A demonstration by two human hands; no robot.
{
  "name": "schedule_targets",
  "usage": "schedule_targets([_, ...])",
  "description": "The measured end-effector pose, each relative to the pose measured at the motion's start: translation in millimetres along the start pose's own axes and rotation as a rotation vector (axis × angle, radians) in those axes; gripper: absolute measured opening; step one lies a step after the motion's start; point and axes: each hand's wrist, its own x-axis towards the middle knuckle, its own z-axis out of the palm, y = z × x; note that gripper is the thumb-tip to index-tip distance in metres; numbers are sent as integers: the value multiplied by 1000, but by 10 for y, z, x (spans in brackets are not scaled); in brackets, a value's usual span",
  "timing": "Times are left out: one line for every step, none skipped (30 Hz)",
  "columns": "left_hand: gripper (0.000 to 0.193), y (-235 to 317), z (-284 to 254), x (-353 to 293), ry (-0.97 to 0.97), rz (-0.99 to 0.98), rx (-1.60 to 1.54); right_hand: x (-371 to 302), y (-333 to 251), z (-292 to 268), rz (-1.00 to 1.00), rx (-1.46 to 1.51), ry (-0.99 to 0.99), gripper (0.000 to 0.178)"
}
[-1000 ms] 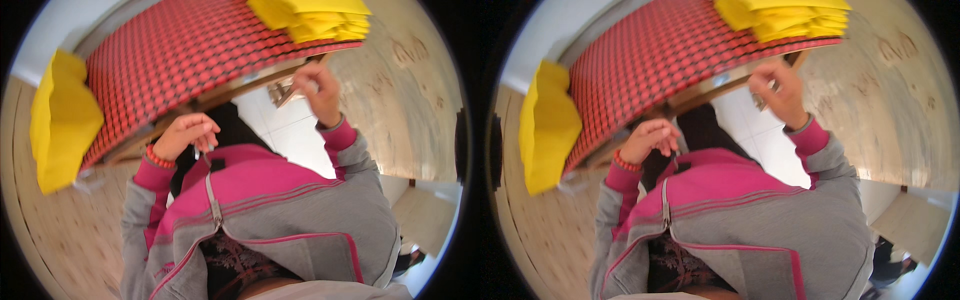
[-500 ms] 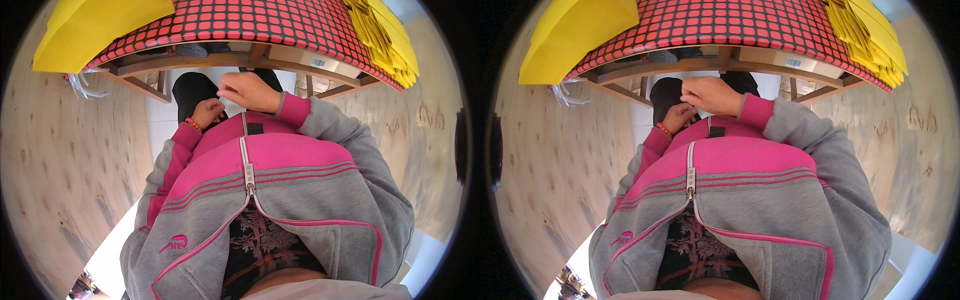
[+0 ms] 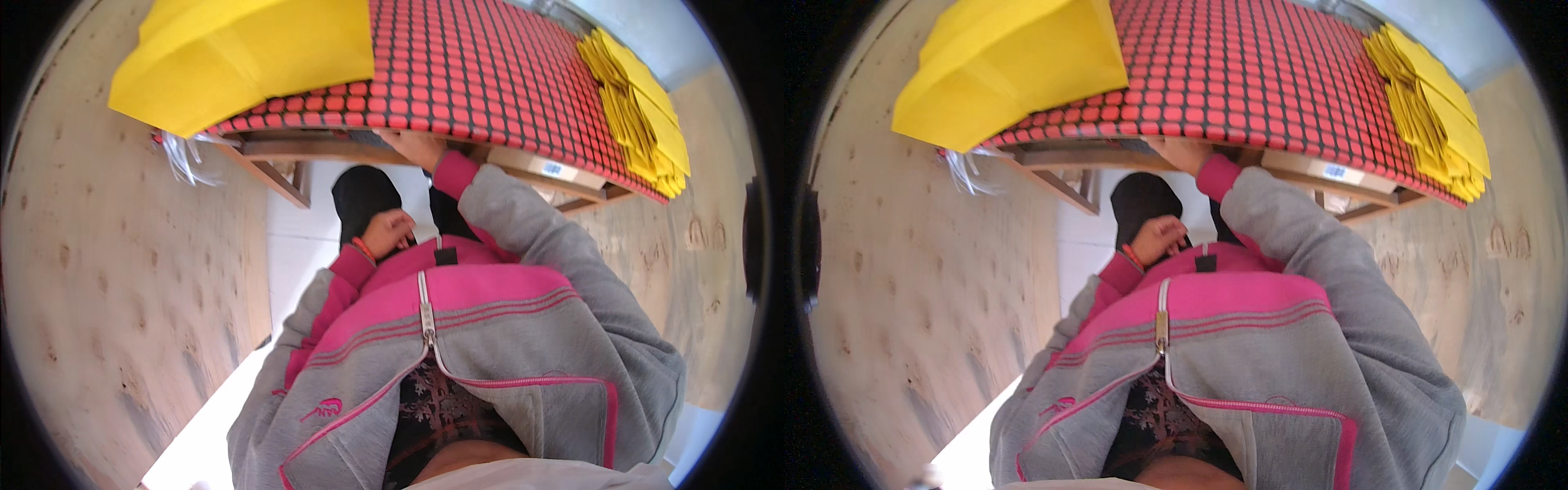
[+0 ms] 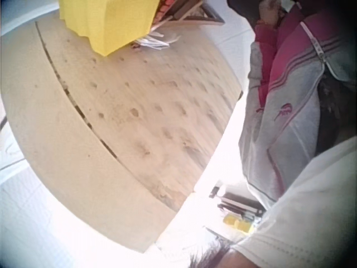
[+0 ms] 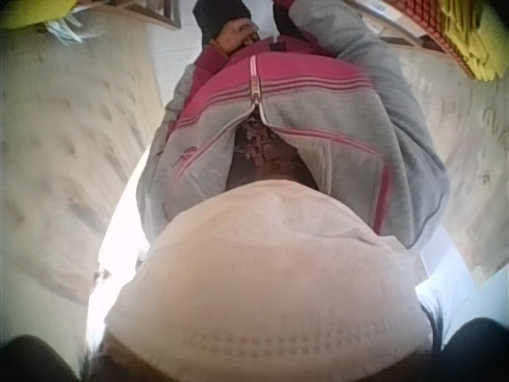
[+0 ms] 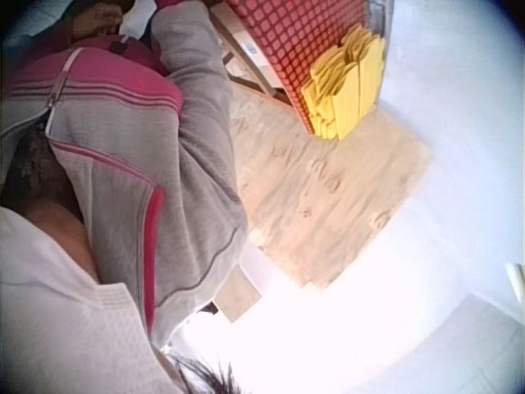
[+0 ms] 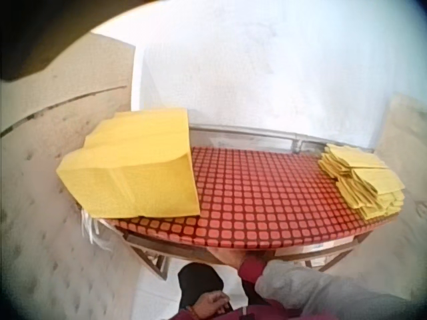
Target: The person folds yellow paper sheets on a patterned table. They fold the paper in half, then fold the edges inward to create a smaller rectangle, and place the finished piece on a growing stack.
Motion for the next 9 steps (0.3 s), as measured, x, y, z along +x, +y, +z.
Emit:
schedule_targets([18,-5,5,2,-4,18,-18,51,-9,77,-86,-57,21,41])
schedule_targets([18,-7,9,8,7,-1,-10,86,-14,157,-211,-103,91,38])
schedule_targets([17,-7,11,15,5,27,-26,70,-10,214,-239,-176,67,35])
schedule_targets([16,-9,19,24,17,17,-13,54,-11,282,-266,-279,98,32])
schedule_targets([16,-7,22,31,10,15,-27,97,8,342,-126,-85,21,34])
schedule_targets([15,-2,19,38,9,-2,-28,157,33,370,64,81,-120,37])
schedule_targets([16,5,10,54,-8,-35,-55,211,58,358,56,252,-52,41])
schedule_targets([17,9,-4,44,-22,8,-48,229,51,318,103,395,-46,45])
schedule_targets([18,16,-29,33,-45,-18,-27,216,38,244,139,538,-38,50])
